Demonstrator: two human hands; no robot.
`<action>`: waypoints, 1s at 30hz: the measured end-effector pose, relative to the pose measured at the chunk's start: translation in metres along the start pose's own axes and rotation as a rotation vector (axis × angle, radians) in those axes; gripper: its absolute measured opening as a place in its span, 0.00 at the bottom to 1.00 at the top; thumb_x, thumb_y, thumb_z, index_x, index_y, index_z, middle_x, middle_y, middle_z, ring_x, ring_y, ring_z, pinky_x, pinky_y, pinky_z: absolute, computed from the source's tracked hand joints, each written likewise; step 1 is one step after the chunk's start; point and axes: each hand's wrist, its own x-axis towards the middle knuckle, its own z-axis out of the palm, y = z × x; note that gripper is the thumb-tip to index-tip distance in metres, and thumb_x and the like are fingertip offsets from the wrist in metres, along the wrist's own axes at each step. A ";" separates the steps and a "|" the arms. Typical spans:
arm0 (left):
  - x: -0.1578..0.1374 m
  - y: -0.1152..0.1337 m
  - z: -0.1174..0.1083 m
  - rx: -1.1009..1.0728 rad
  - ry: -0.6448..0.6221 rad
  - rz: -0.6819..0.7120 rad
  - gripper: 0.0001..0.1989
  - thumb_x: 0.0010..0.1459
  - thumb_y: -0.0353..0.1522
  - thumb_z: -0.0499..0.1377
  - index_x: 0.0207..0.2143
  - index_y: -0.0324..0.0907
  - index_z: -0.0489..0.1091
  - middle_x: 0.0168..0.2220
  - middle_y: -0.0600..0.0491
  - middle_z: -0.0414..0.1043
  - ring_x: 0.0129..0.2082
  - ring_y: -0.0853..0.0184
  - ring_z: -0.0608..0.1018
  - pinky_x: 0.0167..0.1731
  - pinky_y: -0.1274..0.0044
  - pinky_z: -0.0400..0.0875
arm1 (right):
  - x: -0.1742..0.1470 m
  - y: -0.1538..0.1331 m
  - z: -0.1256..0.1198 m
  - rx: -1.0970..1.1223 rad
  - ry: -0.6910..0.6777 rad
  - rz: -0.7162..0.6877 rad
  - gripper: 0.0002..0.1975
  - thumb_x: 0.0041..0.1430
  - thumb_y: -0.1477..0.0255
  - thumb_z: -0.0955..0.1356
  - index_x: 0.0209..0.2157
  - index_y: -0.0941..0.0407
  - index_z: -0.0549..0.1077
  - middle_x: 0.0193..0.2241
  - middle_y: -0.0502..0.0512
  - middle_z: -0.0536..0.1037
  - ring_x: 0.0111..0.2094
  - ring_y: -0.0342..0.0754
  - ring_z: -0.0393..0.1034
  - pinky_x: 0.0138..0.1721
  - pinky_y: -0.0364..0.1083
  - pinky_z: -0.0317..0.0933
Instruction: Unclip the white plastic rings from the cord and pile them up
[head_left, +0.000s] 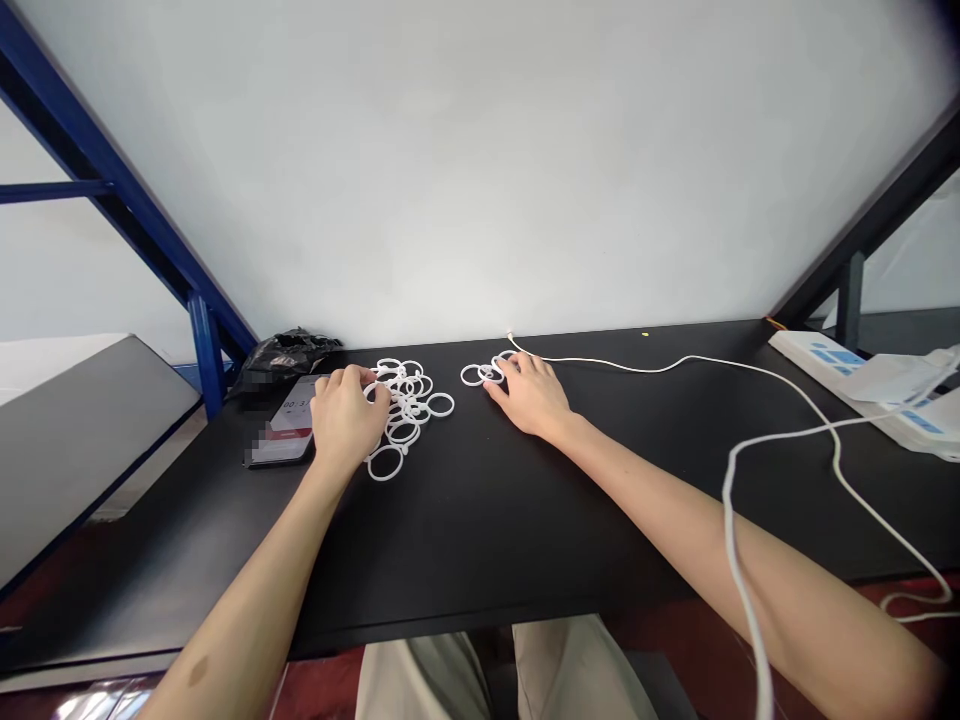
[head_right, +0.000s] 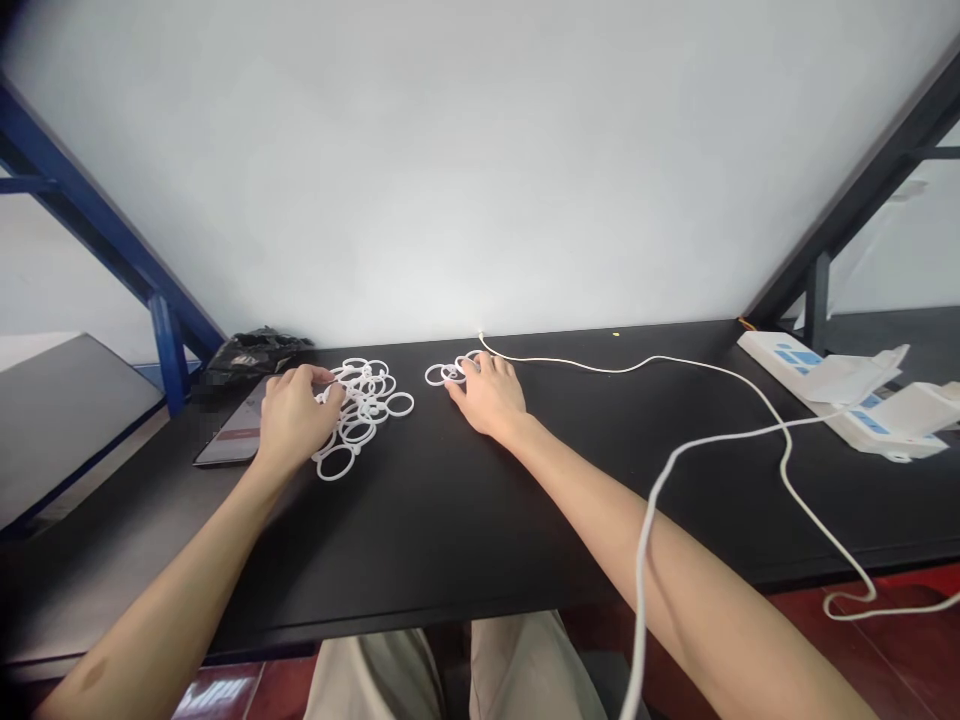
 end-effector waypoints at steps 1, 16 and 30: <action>-0.001 0.001 0.001 -0.006 0.027 0.034 0.07 0.58 0.35 0.53 0.37 0.43 0.67 0.43 0.45 0.74 0.48 0.48 0.70 0.45 0.59 0.66 | -0.009 -0.001 -0.003 -0.028 0.016 -0.001 0.28 0.67 0.55 0.56 0.59 0.56 0.66 0.54 0.63 0.70 0.54 0.59 0.62 0.54 0.56 0.57; -0.037 0.047 0.006 -0.182 -0.160 0.686 0.06 0.64 0.30 0.52 0.36 0.43 0.68 0.35 0.51 0.73 0.39 0.61 0.68 0.42 0.68 0.67 | -0.043 0.015 -0.027 0.179 -0.039 0.067 0.23 0.59 0.67 0.68 0.56 0.58 0.68 0.48 0.61 0.74 0.51 0.56 0.65 0.51 0.52 0.62; -0.035 0.048 0.000 -0.209 -0.188 0.667 0.06 0.63 0.30 0.52 0.34 0.43 0.68 0.35 0.52 0.74 0.38 0.62 0.68 0.41 0.69 0.67 | -0.046 0.017 -0.036 0.164 0.039 0.003 0.12 0.61 0.79 0.66 0.46 0.56 0.72 0.43 0.56 0.75 0.40 0.50 0.72 0.39 0.47 0.65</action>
